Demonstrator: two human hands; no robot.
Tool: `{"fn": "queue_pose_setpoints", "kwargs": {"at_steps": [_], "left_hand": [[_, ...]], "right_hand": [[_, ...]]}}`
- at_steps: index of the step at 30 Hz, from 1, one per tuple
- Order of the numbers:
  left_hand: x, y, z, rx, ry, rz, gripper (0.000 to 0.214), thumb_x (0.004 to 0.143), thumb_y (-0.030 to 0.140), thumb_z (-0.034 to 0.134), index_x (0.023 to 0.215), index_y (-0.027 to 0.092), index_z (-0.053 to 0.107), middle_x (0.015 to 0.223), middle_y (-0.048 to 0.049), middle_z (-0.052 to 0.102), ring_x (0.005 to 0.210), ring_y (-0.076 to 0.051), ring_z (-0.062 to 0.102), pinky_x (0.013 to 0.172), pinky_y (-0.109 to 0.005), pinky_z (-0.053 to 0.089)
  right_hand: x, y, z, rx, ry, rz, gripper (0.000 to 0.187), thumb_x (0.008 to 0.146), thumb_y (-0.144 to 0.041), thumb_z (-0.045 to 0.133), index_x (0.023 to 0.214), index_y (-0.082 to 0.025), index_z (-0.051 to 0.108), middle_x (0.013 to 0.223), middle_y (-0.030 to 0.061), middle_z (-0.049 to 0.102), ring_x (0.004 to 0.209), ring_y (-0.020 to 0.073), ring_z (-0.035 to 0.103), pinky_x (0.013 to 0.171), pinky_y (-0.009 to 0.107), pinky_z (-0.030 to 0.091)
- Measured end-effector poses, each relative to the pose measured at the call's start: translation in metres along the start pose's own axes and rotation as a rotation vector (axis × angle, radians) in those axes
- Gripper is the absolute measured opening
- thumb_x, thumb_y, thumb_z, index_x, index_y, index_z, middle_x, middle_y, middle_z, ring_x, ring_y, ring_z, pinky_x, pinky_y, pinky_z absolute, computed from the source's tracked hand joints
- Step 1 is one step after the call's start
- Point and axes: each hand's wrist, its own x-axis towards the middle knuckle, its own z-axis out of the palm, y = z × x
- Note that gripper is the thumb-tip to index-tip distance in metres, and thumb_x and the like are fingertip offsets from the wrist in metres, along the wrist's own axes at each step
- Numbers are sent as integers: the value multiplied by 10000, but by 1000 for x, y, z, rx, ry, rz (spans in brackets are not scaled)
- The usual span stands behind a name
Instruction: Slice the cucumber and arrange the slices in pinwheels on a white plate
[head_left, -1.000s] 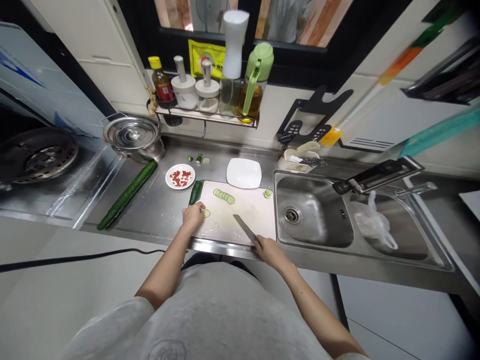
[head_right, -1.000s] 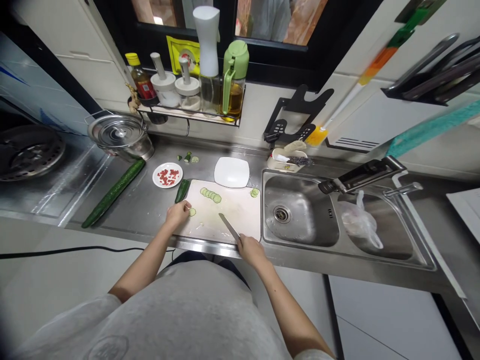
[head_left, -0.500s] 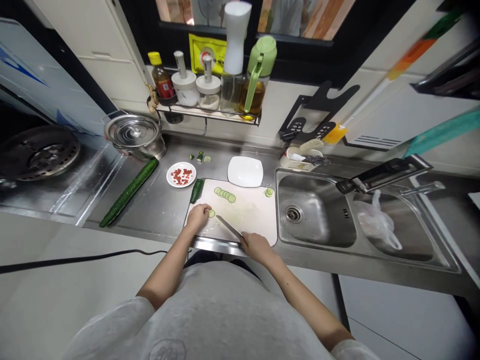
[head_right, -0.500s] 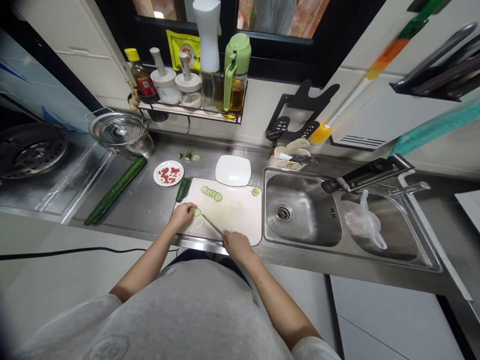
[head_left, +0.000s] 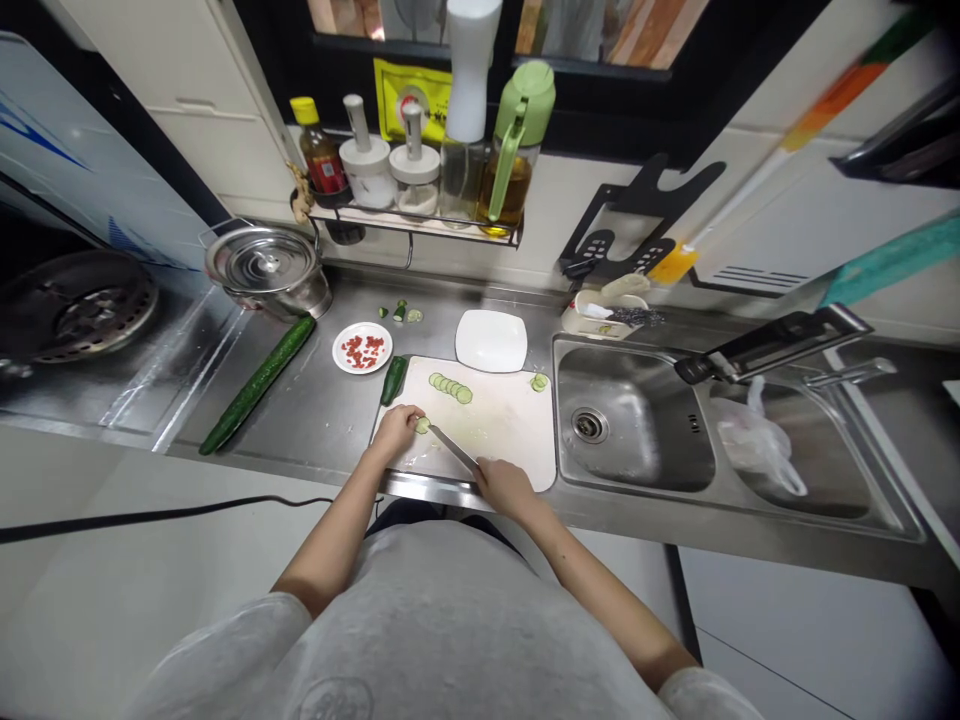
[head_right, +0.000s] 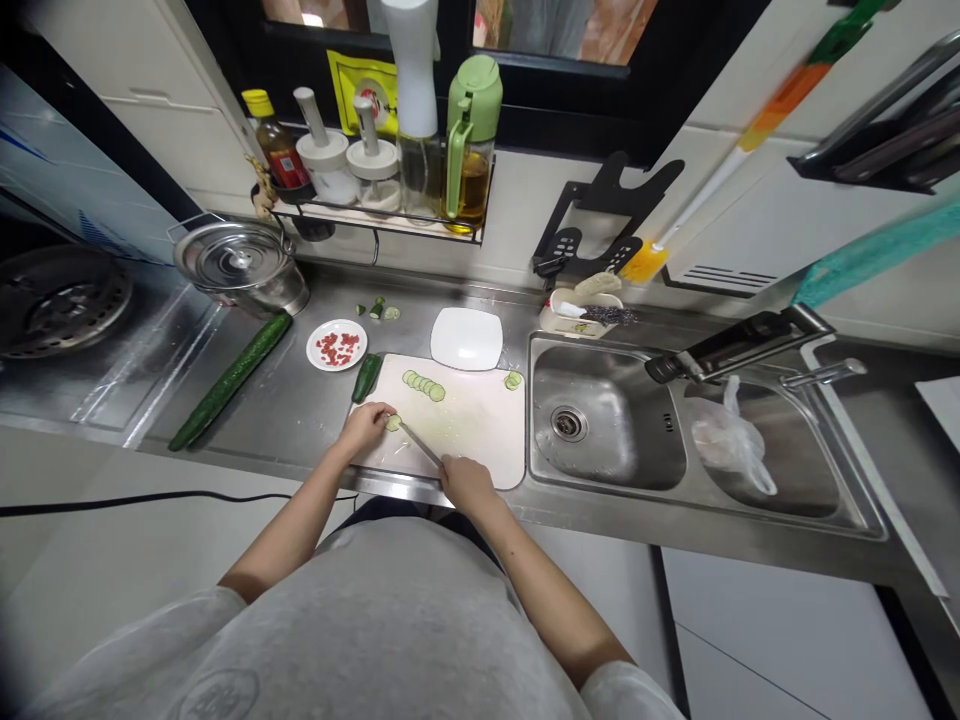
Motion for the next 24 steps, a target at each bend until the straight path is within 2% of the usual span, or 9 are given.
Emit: {"fn": "queue_pose_setpoints", "kwargs": {"at_steps": [6,11,15,19,24], "left_hand": [[2,-3,-5,-30,-54,54,331,802,120,505,1074,183,684,886,-42,699,819,-158,618,788,-252,458],[-1,-3,-11,71,-23,19,347,823,124,471,1093,209,672,962,-51,690,920,-184,611,852,-282,447],[-9,1,-14,164,17,-46,375,832,142,456,1140,237,648,1030,-66,654,939,-206,604,849,-307,454],[-9,22,-8,172,100,-37,408,818,135,466,1180,240,625,1078,-77,609,980,-206,586,894,-307,442],[15,67,16,97,133,38,346,866,216,456,1168,234,624,1098,-77,596,1047,-215,550,933,-317,423]], "right_hand": [[1,-2,-2,-3,3,6,328,972,-329,310,1038,-186,598,979,114,680,905,220,624,678,279,352],[-7,-2,-5,29,-1,15,311,971,-332,320,1034,-197,593,947,97,683,880,207,623,645,265,323],[-17,8,-5,76,10,66,316,973,-353,321,1069,-203,583,956,91,680,872,197,614,643,257,306],[-23,30,-1,123,39,149,306,977,-358,322,1038,-206,580,938,81,681,839,182,611,622,250,280],[-24,54,4,152,110,274,300,976,-363,329,1008,-198,577,912,87,679,826,185,607,613,253,261]]}}
